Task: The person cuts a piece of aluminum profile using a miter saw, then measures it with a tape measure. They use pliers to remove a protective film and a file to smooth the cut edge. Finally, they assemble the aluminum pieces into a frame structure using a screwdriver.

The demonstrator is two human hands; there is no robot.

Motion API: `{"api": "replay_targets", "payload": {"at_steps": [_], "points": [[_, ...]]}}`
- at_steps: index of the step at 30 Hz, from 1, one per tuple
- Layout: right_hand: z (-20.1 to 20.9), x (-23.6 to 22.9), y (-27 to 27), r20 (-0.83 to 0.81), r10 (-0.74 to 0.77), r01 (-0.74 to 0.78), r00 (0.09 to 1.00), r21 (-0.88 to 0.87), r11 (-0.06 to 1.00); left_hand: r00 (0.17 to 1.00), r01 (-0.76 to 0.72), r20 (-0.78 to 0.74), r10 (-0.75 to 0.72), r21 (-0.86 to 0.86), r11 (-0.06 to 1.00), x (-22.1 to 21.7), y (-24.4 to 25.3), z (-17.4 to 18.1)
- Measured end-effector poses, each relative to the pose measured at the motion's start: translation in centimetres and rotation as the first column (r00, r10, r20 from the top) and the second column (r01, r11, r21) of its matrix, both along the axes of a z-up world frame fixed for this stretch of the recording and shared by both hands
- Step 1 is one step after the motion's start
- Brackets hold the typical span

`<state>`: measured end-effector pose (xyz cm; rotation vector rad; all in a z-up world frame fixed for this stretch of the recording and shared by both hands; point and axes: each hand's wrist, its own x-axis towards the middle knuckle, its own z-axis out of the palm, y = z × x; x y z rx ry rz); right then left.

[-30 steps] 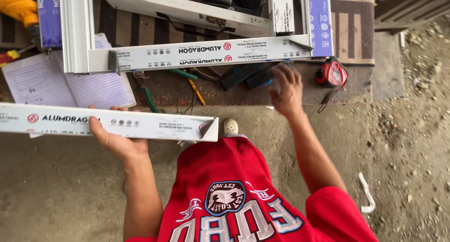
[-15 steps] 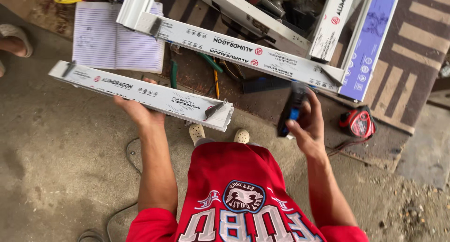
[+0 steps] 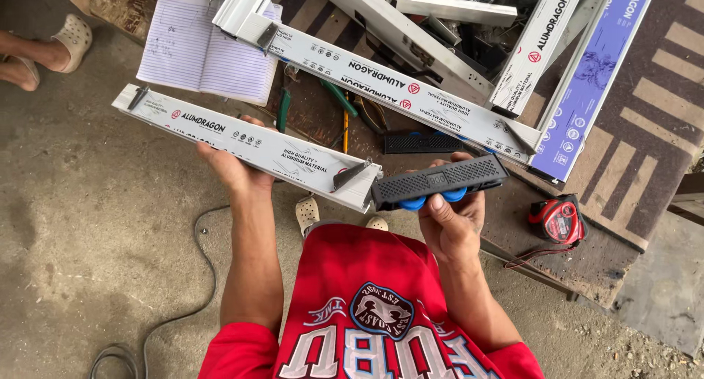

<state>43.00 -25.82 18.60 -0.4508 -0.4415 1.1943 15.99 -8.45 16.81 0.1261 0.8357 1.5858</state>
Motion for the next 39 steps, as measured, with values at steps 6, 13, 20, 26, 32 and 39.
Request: {"api": "replay_targets", "payload": {"at_steps": [6, 13, 20, 26, 32, 39], "points": [[0.0, 2.3, 0.1, 0.07, 0.104, -0.103, 0.992, -0.013, 0.995, 0.996, -0.013, -0.086, 0.009, -0.048, 0.999, 0.0, -0.5, 0.6], [-1.0, 2.2, -0.3, 0.15, 0.025, -0.036, 0.988, 0.073, 0.997, 0.994, -0.088, -0.069, 0.088, -0.002, 0.996, -0.4, -0.9, 0.2], [-1.7, 0.9, -0.8, 0.059, -0.045, 0.048, 0.997, -0.056, 0.997, 0.988, -0.112, -0.113, 0.109, -0.023, 0.993, -0.7, -1.6, -0.5], [-2.2, -0.1, -1.4, 0.079, -0.091, 0.094, 0.993, -0.033, 0.995, 0.965, -0.165, -0.213, 0.154, -0.035, 0.986, -1.0, -2.5, -0.9], [-3.1, 0.2, -0.9, 0.053, -0.045, 0.048, 0.998, -0.053, 0.997, 0.972, -0.171, -0.163, 0.168, -0.007, 0.985, -1.6, -2.8, -1.6], [-4.0, 0.2, -1.4, 0.112, -0.01, 0.01, 0.994, 0.004, 1.0, 0.953, -0.161, -0.278, 0.117, -0.141, 0.977, -2.0, -3.4, -1.9]]}}
